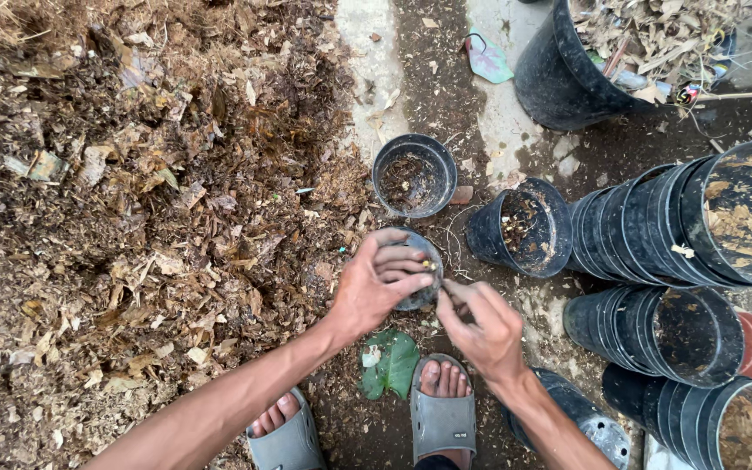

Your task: The person kneels on the ground and cuts small bulbs or seed pieces with a knife on a perforated pot lid, dropping the cut pieces into plastic nursery pots. They repeat this for several pots, occasionally moving pots aside and lifting a filled pot at the end.

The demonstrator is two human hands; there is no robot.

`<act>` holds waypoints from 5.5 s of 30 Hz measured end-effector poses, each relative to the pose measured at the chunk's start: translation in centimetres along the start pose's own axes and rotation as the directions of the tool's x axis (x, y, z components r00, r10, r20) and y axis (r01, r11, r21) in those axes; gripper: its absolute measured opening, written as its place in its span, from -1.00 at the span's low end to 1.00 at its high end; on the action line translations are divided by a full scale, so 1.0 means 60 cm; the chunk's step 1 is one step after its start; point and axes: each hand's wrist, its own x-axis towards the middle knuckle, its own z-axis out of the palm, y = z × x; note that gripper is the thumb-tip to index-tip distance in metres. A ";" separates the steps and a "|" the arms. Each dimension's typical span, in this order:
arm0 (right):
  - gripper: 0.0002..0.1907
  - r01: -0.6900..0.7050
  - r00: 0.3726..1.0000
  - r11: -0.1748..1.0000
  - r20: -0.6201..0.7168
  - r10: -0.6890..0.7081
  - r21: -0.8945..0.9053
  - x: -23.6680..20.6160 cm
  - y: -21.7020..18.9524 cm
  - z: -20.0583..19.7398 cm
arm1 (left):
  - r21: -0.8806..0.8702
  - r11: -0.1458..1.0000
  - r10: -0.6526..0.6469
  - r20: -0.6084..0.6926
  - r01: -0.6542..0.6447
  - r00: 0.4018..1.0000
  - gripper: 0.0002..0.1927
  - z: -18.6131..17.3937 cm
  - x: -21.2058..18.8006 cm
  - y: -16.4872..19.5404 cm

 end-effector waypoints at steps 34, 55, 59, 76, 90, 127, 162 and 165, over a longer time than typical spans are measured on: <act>-0.82 -0.420 0.750 0.821 -0.361 0.554 0.387 -0.006 0.119 -0.093 | -0.255 0.967 0.061 0.231 0.000 0.971 -0.41 0.228 0.190 -0.030; -0.85 -0.355 0.643 0.434 -0.120 0.756 0.828 -0.002 0.136 -0.115 | 0.135 0.986 0.047 0.319 -0.095 0.947 -0.39 0.226 0.184 0.008; -0.84 -0.351 0.633 0.370 -0.073 0.770 0.860 -0.007 0.146 -0.113 | -0.075 0.995 0.087 0.403 -0.061 0.911 -0.40 0.237 0.203 -0.022; -0.83 -0.433 0.618 0.521 -0.179 0.765 0.736 0.000 0.143 -0.103 | 0.164 0.986 -0.032 0.326 -0.023 0.945 -0.45 0.208 0.185 0.059; -0.85 -0.452 0.867 0.834 -0.066 0.495 0.318 -0.020 0.085 -0.053 | 0.806 0.402 0.212 0.380 -0.435 0.900 -0.71 -0.030 0.050 0.012; -0.84 -0.217 0.945 0.976 0.256 0.204 0.021 -0.023 0.000 0.050 | 0.811 0.391 0.486 0.219 -0.434 0.846 -0.77 -0.043 -0.025 -0.045; -0.85 -0.383 0.876 0.923 0.331 0.351 0.036 -0.035 -0.005 0.041 | 0.787 0.418 0.481 0.233 -0.455 0.845 -0.77 -0.055 -0.016 -0.051; -0.83 -0.486 0.842 0.872 0.301 0.449 0.059 -0.033 -0.002 0.033 | 0.775 0.444 0.462 0.232 -0.450 0.856 -0.77 -0.060 -0.017 -0.053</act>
